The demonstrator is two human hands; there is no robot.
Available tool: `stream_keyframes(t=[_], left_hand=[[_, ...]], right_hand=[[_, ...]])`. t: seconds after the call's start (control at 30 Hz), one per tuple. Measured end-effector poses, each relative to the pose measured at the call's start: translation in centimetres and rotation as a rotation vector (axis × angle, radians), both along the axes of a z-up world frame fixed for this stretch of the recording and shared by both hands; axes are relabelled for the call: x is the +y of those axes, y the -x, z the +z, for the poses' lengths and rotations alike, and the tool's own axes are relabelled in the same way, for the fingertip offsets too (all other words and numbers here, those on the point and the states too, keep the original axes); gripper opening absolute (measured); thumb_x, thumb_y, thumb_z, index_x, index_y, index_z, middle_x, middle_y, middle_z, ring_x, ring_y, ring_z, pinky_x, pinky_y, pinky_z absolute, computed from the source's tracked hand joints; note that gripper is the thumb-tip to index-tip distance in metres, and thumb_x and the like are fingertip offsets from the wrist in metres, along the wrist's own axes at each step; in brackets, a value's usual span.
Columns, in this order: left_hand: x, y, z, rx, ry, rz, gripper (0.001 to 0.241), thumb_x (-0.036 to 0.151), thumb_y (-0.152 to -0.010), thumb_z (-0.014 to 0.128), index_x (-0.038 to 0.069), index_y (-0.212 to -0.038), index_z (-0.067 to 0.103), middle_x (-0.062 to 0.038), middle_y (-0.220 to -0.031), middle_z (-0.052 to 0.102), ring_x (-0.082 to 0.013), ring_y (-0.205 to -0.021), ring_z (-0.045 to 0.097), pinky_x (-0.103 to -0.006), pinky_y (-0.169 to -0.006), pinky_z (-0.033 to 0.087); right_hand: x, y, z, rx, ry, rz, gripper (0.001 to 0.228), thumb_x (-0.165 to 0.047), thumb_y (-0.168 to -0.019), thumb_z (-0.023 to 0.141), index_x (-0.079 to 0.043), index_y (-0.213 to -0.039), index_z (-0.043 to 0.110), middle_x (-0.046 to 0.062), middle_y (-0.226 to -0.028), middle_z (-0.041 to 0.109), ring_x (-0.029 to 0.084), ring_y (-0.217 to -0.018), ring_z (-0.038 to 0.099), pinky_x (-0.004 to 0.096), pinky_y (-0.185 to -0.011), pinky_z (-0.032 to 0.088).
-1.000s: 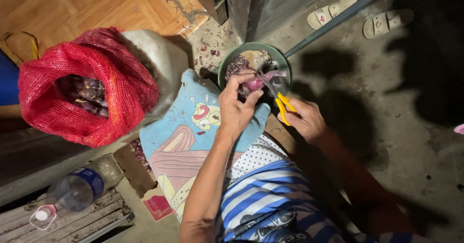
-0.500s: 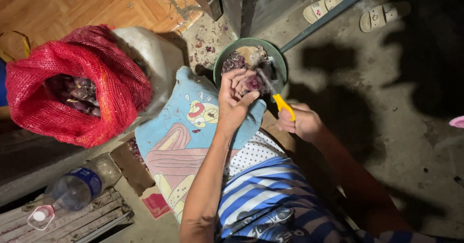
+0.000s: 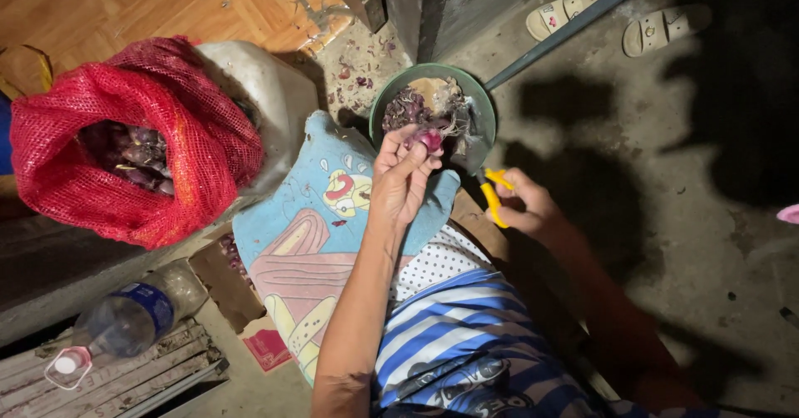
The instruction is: Trimming the ends and peeling the outer skins of shallots using scissors.
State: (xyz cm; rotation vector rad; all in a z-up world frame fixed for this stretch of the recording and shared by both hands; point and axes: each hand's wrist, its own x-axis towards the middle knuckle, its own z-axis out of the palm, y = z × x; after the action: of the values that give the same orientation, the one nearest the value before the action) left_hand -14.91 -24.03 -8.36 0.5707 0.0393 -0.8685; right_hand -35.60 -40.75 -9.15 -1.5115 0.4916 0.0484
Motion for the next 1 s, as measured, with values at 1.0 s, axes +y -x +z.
stream_keyframes(t=[1.0], left_hand=[[0.4, 1.0, 0.1, -0.031, -0.026, -0.102, 0.043, -0.011, -0.097, 0.062, -0.002, -0.138, 0.054, -0.017, -0.124, 0.067, -0.0256, -0.112, 0.068, -0.0386, -0.100, 0.056]], right_hand=[[0.5, -0.4, -2.3, -0.045, -0.284, -0.108, 0.017, -0.017, -0.097, 0.065, -0.002, -0.090, 0.062, -0.002, -0.073, 0.056, 0.008, -0.065, 0.051, 0.025, -0.061, 0.039]])
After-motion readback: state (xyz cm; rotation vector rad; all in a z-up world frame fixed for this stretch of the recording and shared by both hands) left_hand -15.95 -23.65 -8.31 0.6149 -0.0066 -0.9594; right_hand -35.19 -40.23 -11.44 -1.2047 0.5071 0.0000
